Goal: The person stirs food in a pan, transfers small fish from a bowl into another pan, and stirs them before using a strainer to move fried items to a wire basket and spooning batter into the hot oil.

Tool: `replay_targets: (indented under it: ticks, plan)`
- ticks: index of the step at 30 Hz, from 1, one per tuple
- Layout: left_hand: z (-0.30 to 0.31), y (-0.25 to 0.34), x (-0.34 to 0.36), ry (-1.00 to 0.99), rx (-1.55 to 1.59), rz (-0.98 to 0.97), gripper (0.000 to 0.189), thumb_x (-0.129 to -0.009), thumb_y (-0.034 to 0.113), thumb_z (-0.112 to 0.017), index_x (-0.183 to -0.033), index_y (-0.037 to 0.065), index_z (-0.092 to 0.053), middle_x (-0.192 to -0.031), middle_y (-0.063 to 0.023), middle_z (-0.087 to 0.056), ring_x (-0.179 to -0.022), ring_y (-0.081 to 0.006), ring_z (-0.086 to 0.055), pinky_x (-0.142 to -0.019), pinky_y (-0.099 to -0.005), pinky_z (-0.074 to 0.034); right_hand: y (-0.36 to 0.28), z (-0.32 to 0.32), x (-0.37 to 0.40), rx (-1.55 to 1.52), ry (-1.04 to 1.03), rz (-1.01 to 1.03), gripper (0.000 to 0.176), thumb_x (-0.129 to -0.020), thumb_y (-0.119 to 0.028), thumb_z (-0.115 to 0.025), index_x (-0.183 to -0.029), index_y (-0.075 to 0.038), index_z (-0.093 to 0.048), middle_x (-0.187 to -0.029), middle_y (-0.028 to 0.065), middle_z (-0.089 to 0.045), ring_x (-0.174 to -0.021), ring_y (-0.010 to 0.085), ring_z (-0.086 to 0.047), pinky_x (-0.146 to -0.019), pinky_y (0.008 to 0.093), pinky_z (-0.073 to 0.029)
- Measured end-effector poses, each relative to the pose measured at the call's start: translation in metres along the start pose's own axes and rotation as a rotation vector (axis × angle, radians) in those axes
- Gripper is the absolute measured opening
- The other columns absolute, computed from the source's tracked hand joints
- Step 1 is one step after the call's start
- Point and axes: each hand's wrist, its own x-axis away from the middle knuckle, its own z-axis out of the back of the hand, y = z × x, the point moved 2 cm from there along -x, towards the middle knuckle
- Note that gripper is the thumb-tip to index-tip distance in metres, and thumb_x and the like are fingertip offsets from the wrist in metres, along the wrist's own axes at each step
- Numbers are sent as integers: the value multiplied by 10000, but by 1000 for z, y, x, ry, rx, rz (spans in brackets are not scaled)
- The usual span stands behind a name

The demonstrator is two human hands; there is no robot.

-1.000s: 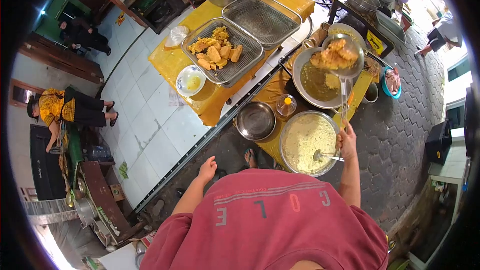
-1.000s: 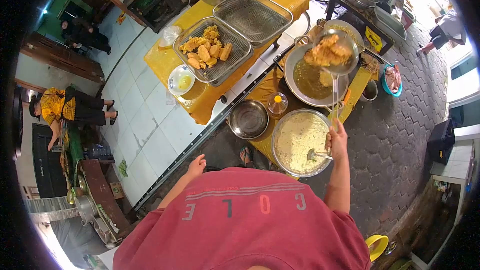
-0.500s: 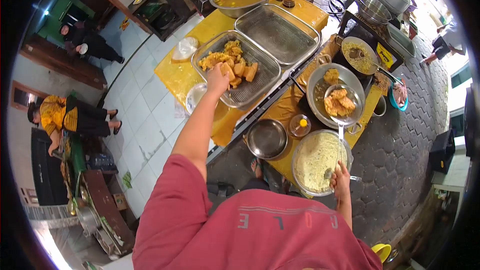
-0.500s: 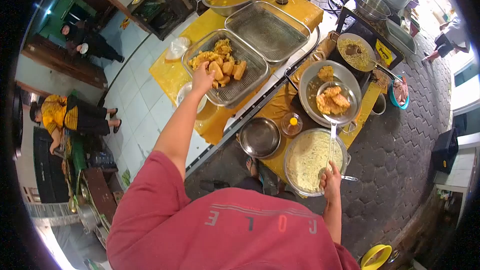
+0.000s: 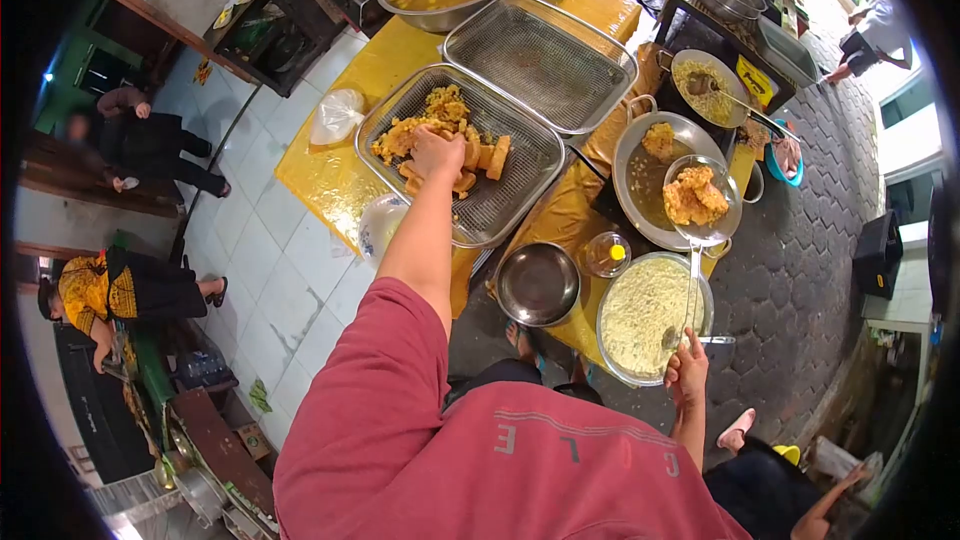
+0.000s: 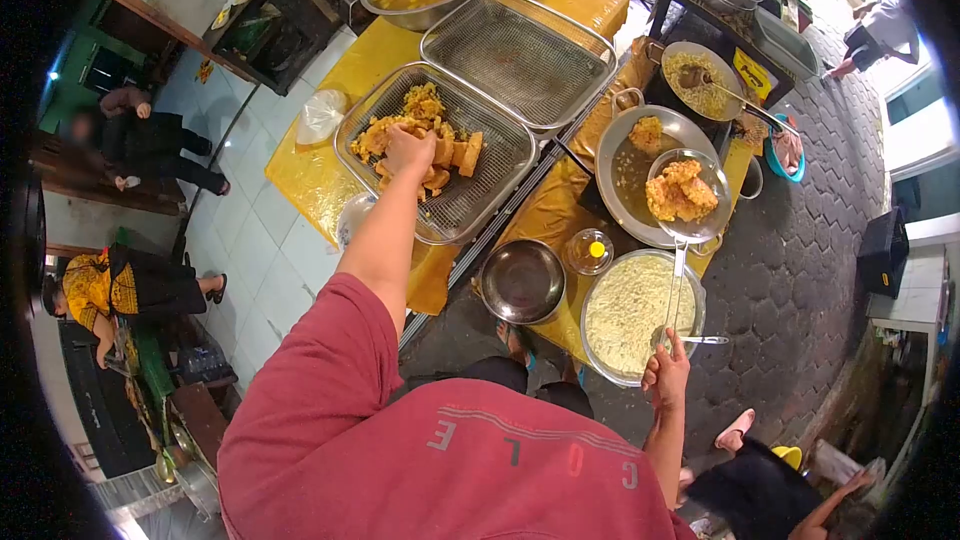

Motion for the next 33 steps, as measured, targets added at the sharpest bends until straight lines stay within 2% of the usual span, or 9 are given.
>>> replay_targets:
  ticks: [4,7,12,18,19,24,28,30,33]
  plan:
    - [18,-1,11,-16,14,-9,607,-688,331,-600,-1184,82,-354,-1097,-147,-522,-1042,-288,-484,-886,-406,-367,-4,1,-3,-27,-6,49,426,-886,-92,-428,-1293,-89,-300,-498,-27,-343,-350,63,-314,-296,229,-289]
    - [25,-6,25,-54,41,-216,515,-687,315,-586,-1123,77,-449,-1051,-164,-537,-985,-299,-515,-841,-390,-410,-8,2,-4,-29,28,51,428,-880,-87,-439,-1288,-87,-311,-518,-23,-359,-356,65,-314,-304,229,-285]
    - [25,-2,94,-312,-298,-579,407,-721,340,-574,-1051,105,-545,-1074,-168,-532,-992,-313,-513,-852,-388,-415,-11,6,-11,-17,22,59,435,-880,-83,-429,-1296,-90,-303,-520,-18,-378,-356,68,-323,-306,230,-288]
    - [5,-6,61,49,-309,-521,540,-761,389,-516,-1228,132,-431,-1247,-123,-445,-1146,-306,-407,-927,-417,-367,-15,2,-20,3,1,42,441,-879,-87,-423,-1301,-86,-291,-536,-12,-402,-377,71,-352,-328,228,-310]
    - [3,-4,55,-171,-339,-398,595,-768,409,-489,-1285,140,-365,-1292,-125,-403,-1186,-300,-368,-948,-424,-348,-13,4,-24,-23,-24,29,442,-880,-88,-421,-1301,-83,-286,-540,-12,-403,-382,71,-357,-334,229,-315]
    - [4,6,70,-157,-307,-425,497,-778,371,-498,-1219,147,-448,-1210,-130,-477,-1149,-282,-400,-934,-419,-358,-12,7,-21,4,-22,12,439,-878,-82,-412,-1296,-85,-277,-548,-14,-397,-376,75,-350,-325,220,-307]
    - [3,5,124,45,-475,-724,339,-760,298,-518,-1035,106,-569,-1075,-79,-540,-1060,-243,-450,-882,-427,-346,-8,14,-23,18,-21,-8,422,-874,-82,-415,-1280,-85,-298,-547,-14,-400,-375,68,-353,-314,213,-296]
    - [10,2,164,217,-169,-996,323,-734,198,-574,-1045,115,-549,-1035,-70,-537,-1003,-245,-473,-855,-409,-351,-21,14,-19,101,4,21,419,-872,-82,-417,-1277,-89,-309,-542,-16,-399,-376,67,-353,-321,207,-296]
    - [21,-11,218,188,73,-1139,295,-712,63,-575,-1002,113,-547,-1007,-60,-526,-972,-249,-478,-838,-390,-358,-23,21,-23,87,-14,-15,438,-871,-84,-421,-1292,-102,-302,-540,-20,-397,-377,68,-341,-332,213,-301]
